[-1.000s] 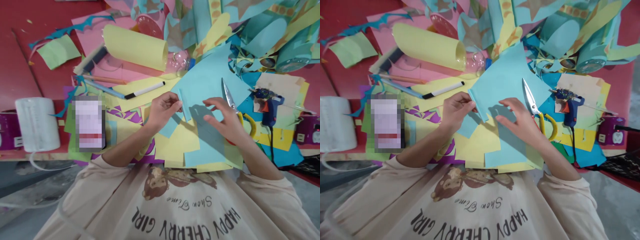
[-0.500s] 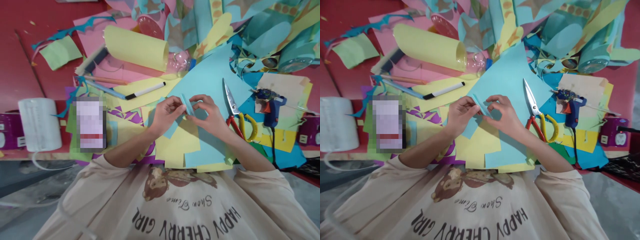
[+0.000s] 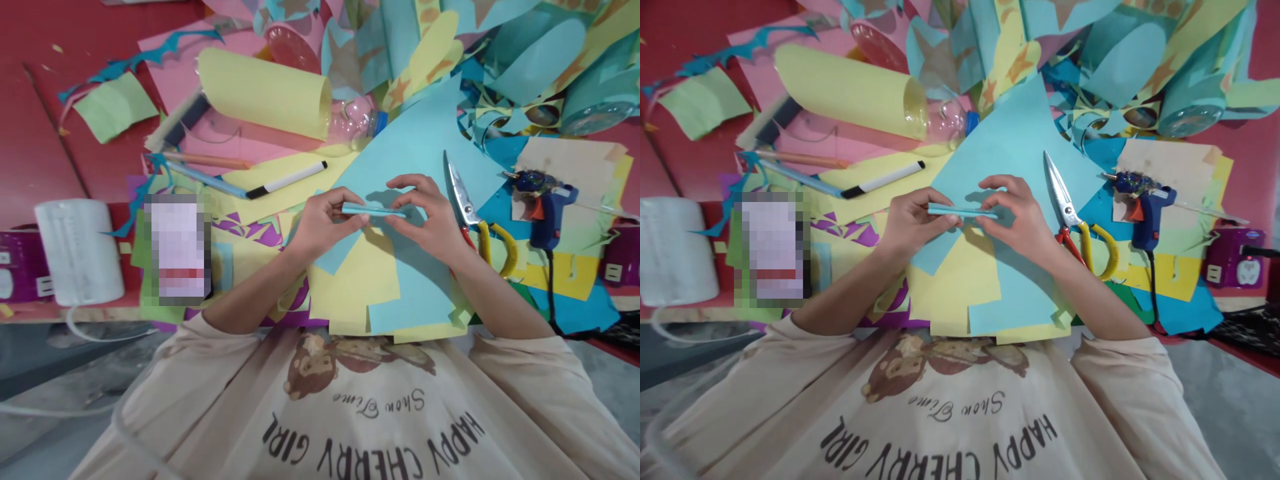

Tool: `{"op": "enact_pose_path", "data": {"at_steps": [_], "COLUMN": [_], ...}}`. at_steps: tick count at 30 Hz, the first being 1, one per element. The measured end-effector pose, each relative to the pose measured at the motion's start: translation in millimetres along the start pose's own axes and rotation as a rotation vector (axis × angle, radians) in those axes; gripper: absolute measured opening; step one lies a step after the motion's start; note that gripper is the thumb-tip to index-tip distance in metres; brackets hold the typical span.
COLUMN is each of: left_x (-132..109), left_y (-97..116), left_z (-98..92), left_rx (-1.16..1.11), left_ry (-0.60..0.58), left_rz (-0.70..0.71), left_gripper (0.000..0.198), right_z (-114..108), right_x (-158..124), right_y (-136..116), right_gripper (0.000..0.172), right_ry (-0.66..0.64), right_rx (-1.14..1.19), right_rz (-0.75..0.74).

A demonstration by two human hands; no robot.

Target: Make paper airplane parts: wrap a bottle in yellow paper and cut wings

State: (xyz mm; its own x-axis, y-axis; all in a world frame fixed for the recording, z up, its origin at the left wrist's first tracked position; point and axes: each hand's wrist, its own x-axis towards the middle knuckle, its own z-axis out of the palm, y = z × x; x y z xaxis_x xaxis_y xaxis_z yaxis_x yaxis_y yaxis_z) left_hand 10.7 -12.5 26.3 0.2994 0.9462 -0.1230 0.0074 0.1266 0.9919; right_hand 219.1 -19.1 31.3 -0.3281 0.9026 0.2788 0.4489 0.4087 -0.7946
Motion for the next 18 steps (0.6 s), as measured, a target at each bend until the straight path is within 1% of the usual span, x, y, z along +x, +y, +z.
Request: {"op": "enact_pose_path", "data": {"at_steps": [4,7,13,18], "left_x": [1.6,1.9,1.0,0.7], "left_y": [4.4,4.7,3.0,4.2], "left_z": [-3.9,-4.1,-3.9,-6.1], "left_rx": [0.137,0.178,0.203,0.282], "left_ry": [-0.003,-0.013,-0.007,-0.047], "left_rz": [0.069,0.078,0.086,0.103], "left_gripper": [0.032,0.031,0.037,0.039], "right_z": [-0.9,0.1,2.0,1.3], "right_x": [0.4,0.2,-1.0,-1.0], "right_y": [0.2,0.4,1.0,-1.4], "right_gripper": [0.005,0.007,0.009,0.007], "right_ry": [-0.002,-0.006,-0.013,-0.043], "right_rx": [0.016,0.007,0.045,0.075], "right_rz": [-0.024,-0.014,-0.009,0.020]}}
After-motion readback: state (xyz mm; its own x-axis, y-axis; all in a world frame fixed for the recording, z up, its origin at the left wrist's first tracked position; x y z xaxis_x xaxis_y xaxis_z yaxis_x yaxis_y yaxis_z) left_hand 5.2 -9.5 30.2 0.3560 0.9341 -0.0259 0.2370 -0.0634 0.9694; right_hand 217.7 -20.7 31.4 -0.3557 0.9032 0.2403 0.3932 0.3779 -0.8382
